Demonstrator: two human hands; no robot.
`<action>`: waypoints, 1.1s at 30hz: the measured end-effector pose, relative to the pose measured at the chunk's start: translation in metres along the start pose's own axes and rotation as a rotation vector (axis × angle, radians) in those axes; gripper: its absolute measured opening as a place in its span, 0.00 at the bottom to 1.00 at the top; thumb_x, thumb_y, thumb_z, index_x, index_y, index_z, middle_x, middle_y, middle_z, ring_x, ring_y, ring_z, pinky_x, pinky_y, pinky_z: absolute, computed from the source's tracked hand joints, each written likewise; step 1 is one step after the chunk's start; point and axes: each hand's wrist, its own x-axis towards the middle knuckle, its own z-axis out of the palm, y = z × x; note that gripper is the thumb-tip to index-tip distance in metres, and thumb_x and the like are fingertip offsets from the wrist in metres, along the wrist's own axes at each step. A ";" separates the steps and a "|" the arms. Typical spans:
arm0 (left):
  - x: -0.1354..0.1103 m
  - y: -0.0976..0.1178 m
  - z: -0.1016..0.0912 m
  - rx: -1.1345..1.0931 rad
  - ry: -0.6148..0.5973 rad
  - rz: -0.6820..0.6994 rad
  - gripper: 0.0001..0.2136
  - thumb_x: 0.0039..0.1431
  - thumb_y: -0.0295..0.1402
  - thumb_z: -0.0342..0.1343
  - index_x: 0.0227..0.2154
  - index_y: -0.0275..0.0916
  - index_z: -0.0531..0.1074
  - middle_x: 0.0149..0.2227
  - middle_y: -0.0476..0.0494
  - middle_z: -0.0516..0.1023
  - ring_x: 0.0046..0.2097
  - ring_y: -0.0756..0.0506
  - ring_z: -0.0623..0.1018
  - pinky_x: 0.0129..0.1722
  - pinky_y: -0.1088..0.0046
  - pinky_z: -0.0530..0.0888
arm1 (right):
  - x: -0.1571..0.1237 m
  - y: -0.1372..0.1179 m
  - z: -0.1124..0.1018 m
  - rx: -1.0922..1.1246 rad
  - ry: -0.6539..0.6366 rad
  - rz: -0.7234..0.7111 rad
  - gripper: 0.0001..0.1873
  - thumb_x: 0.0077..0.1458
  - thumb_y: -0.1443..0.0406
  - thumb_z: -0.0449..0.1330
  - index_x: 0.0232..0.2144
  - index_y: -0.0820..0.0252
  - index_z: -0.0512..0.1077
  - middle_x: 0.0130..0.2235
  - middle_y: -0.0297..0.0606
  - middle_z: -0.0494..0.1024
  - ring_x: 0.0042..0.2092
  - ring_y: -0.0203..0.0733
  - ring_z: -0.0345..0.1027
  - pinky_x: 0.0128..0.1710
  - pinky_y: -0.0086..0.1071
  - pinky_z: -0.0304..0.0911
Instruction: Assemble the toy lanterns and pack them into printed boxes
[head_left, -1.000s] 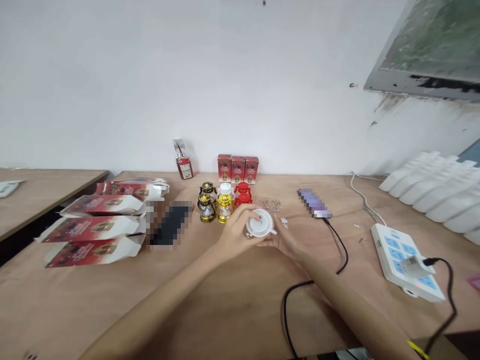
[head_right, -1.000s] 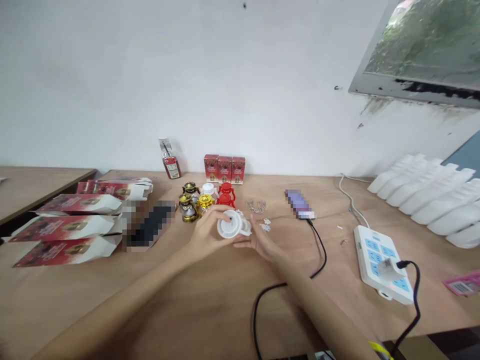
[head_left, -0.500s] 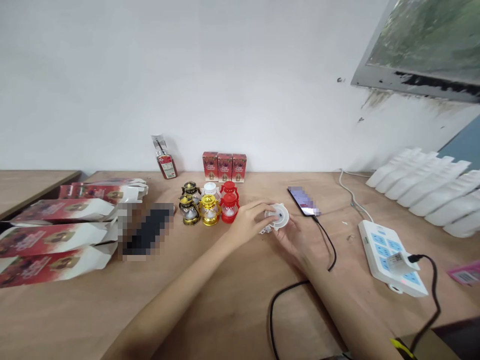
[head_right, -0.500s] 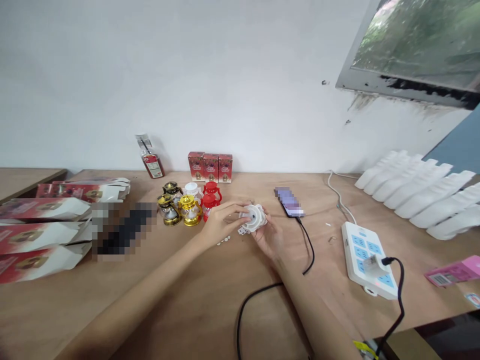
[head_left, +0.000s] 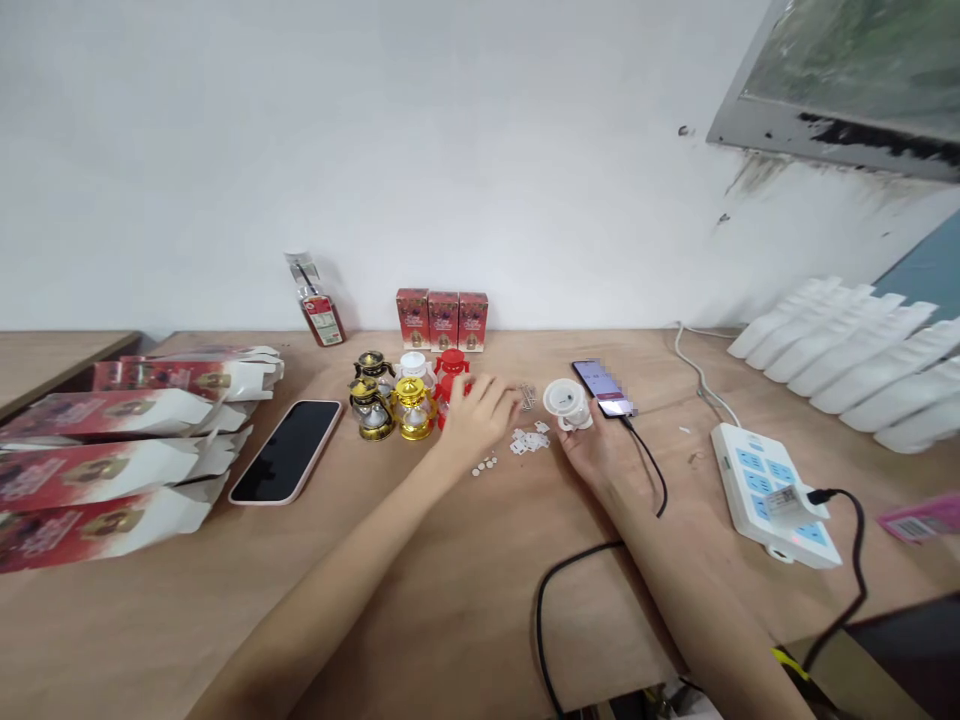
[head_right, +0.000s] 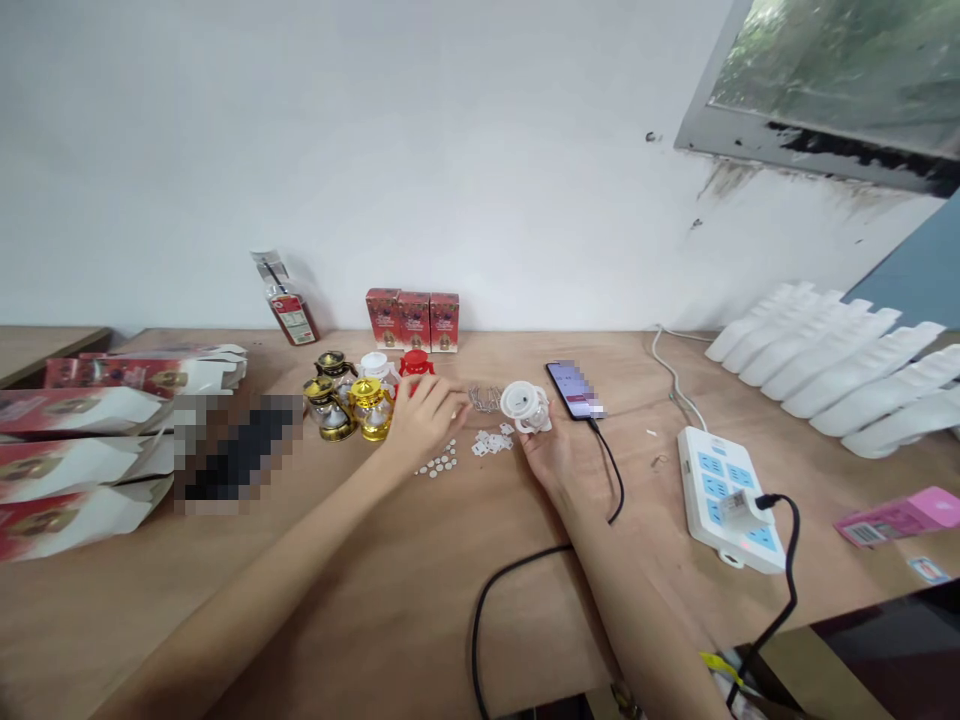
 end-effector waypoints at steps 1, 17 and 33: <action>0.000 -0.004 0.001 0.039 -0.023 -0.003 0.10 0.62 0.27 0.45 0.32 0.37 0.72 0.38 0.39 0.76 0.41 0.42 0.71 0.44 0.58 0.63 | 0.002 -0.002 -0.002 0.004 0.015 -0.017 0.11 0.57 0.60 0.54 0.43 0.50 0.70 0.39 0.30 0.79 0.41 0.35 0.73 0.37 0.27 0.73; 0.019 -0.022 0.040 0.108 -0.247 -0.126 0.14 0.51 0.16 0.50 0.21 0.37 0.76 0.32 0.35 0.76 0.46 0.36 0.69 0.51 0.44 0.59 | -0.001 0.003 0.000 0.014 -0.024 0.021 0.11 0.58 0.61 0.53 0.42 0.53 0.72 0.37 0.32 0.80 0.42 0.36 0.74 0.39 0.29 0.74; 0.013 0.017 -0.012 -0.344 -0.151 -0.119 0.11 0.57 0.41 0.56 0.39 0.42 0.75 0.41 0.44 0.75 0.42 0.45 0.71 0.39 0.68 0.61 | -0.021 0.009 0.013 0.230 -0.225 0.123 0.10 0.59 0.63 0.53 0.39 0.57 0.72 0.38 0.33 0.80 0.37 0.33 0.75 0.35 0.26 0.73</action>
